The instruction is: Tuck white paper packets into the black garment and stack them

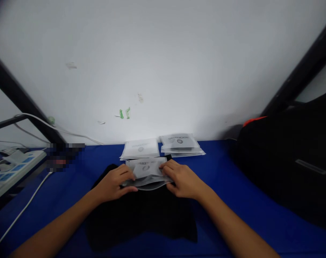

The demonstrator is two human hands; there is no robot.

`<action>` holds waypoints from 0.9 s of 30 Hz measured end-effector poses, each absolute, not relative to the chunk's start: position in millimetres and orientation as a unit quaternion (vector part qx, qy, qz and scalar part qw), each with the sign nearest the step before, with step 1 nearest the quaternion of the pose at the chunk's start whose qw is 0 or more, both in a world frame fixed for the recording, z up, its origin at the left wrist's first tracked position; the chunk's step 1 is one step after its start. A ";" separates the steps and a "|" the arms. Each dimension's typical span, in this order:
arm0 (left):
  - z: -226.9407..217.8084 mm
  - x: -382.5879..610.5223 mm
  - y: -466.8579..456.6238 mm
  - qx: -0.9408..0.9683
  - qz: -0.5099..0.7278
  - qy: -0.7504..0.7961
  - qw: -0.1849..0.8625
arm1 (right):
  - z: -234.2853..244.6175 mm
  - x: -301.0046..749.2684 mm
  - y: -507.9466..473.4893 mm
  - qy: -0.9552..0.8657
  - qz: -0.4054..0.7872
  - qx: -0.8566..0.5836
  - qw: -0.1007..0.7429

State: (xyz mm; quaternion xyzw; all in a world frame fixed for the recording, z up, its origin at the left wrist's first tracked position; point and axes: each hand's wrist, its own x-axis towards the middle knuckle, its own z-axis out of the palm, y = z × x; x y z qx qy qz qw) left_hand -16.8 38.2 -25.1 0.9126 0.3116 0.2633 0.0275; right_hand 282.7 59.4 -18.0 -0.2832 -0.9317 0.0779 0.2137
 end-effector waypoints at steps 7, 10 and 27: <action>-20.3 -10.6 32.8 0.926 0.240 0.288 -0.046 | -12.5 271.9 48.2 -0.937 0.006 -0.252 0.243; -18.7 -5.0 30.3 0.908 0.269 0.295 -0.124 | -15.9 258.5 36.6 -0.931 -0.045 -0.167 0.323; -19.8 13.3 13.0 0.922 0.235 0.308 -0.025 | -45.6 224.1 39.9 -0.928 -0.146 -0.291 0.181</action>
